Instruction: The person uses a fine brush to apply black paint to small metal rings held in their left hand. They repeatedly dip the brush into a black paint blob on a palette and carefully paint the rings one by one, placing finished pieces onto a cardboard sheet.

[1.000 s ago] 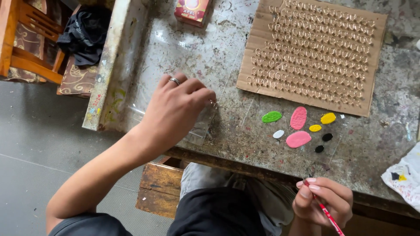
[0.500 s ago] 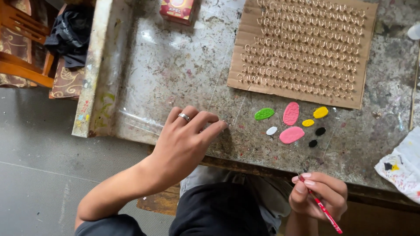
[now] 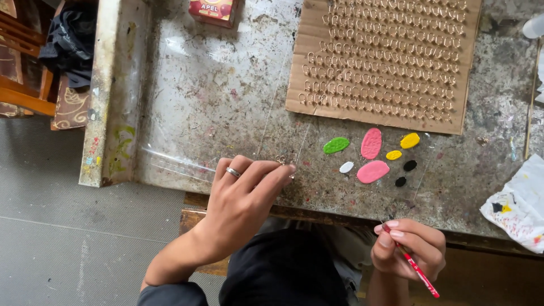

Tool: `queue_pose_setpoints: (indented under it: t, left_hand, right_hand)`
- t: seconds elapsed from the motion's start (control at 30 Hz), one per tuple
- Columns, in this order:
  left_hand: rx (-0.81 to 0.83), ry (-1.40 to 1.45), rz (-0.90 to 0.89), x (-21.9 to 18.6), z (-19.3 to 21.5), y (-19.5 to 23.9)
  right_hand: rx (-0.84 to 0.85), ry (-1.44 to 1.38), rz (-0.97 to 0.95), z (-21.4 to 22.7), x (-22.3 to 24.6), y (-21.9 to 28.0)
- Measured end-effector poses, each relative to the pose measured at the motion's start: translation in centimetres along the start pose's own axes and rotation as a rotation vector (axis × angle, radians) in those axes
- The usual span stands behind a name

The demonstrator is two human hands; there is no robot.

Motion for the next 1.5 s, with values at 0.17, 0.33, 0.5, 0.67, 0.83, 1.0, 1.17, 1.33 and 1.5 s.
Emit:
queue_pose_setpoints:
  t: [0.17, 0.33, 0.5, 0.67, 0.83, 1.0, 1.17, 1.33, 1.5]
  left_hand:
    - [-0.033, 0.011, -0.009, 0.1, 0.0, 0.2]
    - [-0.061, 0.004, -0.024, 0.3, -0.2, 0.9]
    - [-0.134, -0.05, -0.067, -0.1, 0.2, 0.9]
    - [-0.126, -0.039, -0.051, 0.0, 0.3, 1.1]
    - [-0.134, -0.043, -0.05, 0.0, 0.1, 1.6]
    - [-0.119, 0.14, -0.035, -1.0, 0.1, 1.1]
    - [-0.15, 0.378, -0.037, -1.3, -2.4, 4.4]
    - [-0.318, 0.558, 0.132, -1.8, -3.6, 5.6]
    - [-0.201, 0.538, 0.303, -0.9, -5.9, 7.7]
  right_hand:
    - [-0.009, -0.024, 0.024, -0.1, 0.0, -0.1]
    - [-0.013, -0.027, 0.021, -0.1, 0.0, -0.2]
    - [0.001, -0.05, 0.041, -0.1, -0.1, -0.2]
    - [-0.02, -0.06, 0.034, -0.1, -0.3, 0.0]
    - [-0.043, -0.11, 0.015, -0.3, -0.3, -0.2]
    - [-0.071, -0.004, -0.045, -0.5, 0.8, -1.9]
    - [-0.005, 0.088, -0.115, 1.7, -0.3, -2.0]
    - [-0.166, 0.245, -0.171, 5.5, -2.8, -3.1]
    - [-0.243, 0.468, -0.205, 8.8, -5.1, -2.9]
Point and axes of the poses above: each hand's wrist, its own y-axis away from the middle knuckle, its own z-axis out of the back of the hand, x = y × z, the point moved 9 cm from there along -y, towards the middle knuckle, and after that the axes turned 13 degrees about y, right-handed, at the moved point
